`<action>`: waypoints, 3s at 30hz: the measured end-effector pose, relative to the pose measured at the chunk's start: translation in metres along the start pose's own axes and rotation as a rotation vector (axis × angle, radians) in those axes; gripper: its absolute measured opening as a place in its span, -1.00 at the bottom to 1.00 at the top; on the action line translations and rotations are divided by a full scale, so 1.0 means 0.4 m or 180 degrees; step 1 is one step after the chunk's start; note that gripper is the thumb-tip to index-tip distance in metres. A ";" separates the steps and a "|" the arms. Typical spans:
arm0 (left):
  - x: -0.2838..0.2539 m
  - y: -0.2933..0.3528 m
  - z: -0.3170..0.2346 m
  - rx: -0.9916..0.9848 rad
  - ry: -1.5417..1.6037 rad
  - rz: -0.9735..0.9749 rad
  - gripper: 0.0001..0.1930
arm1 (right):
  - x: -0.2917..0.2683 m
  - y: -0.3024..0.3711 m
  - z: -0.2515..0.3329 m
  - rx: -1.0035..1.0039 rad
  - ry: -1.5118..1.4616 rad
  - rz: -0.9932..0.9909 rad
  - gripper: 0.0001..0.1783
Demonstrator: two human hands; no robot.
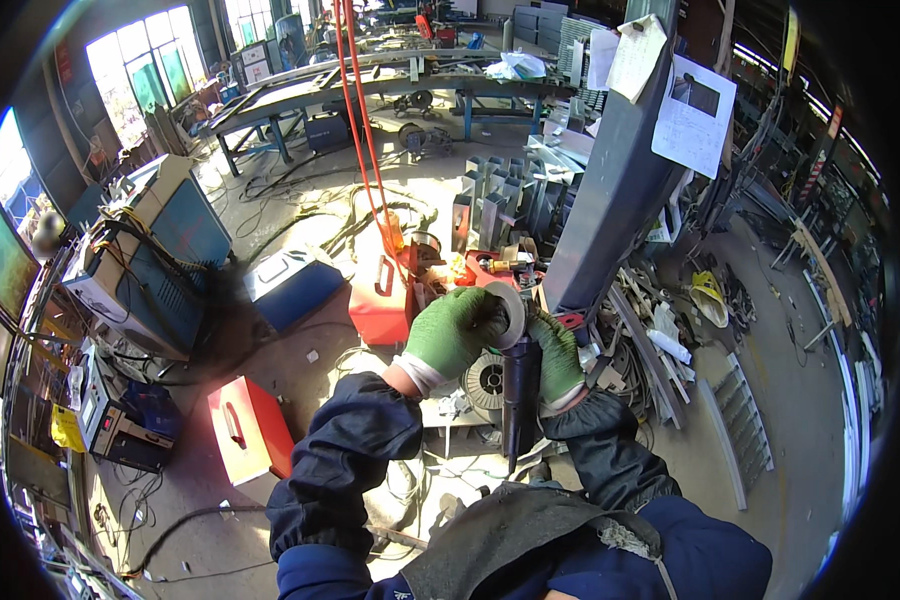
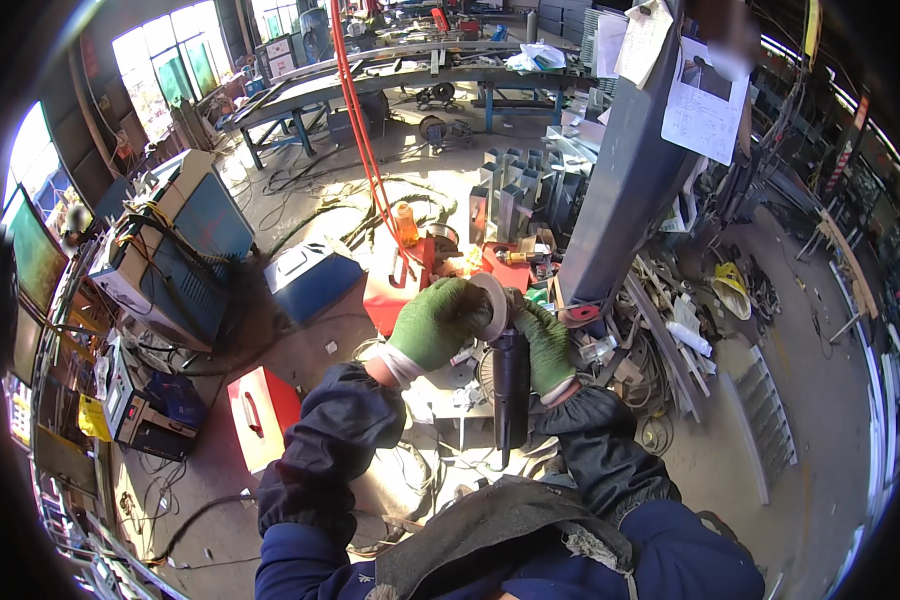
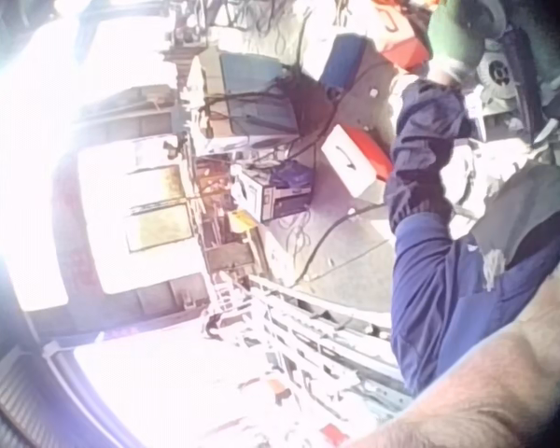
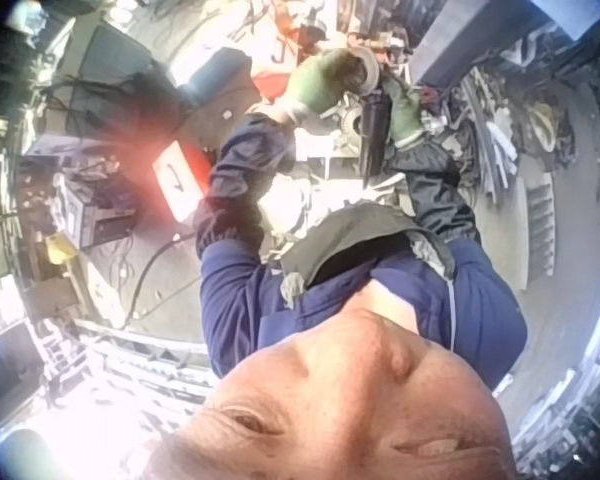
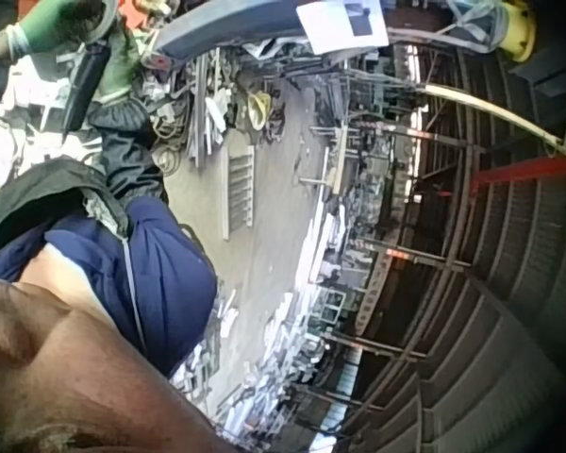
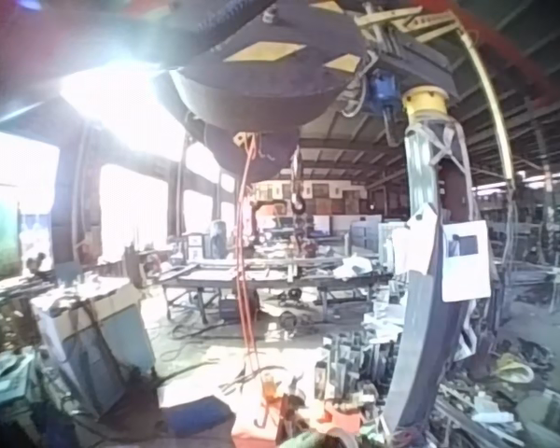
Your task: The person welds joints on a metal frame using a handheld welding torch, then adjusts a control panel and uses a grinding tool on a metal piece. The person repeatedly positions and welds sections of the frame, then moves to grind a separate metal component.
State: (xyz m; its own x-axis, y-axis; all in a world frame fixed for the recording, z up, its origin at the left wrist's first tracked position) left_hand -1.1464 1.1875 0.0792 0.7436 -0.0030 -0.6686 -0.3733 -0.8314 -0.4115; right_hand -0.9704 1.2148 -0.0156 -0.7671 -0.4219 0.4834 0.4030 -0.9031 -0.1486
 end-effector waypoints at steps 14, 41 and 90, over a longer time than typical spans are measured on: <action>-0.015 -0.008 -0.051 0.0388 0.0435 0.0125 -0.77 | 0.040 0.020 0.035 0.0033 -0.0132 -0.0073 -0.64; 0.009 -0.017 -0.044 -0.0936 -0.0093 -0.0088 -0.71 | 0.006 0.012 0.055 -0.0134 0.0074 -0.0094 -0.57; 0.005 -0.013 -0.172 0.0671 -0.0238 -0.0535 -0.62 | 0.011 0.066 0.013 0.0225 -0.0700 -0.0285 -0.63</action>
State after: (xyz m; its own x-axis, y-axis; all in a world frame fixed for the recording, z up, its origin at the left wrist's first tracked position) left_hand -1.1046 1.1535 0.1226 0.7648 0.1728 -0.6207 -0.3612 -0.6828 -0.6351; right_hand -0.9605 1.1895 -0.0131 -0.6773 -0.3058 0.6692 0.3783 -0.9248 -0.0397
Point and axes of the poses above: each hand's wrist, its own y-axis away from the middle knuckle, its own x-axis out of the palm, z = x × y, the point moved 9 cm from there along -y, towards the middle knuckle, and after that the axes turned 12 degrees about z, right-handed, at the moved point
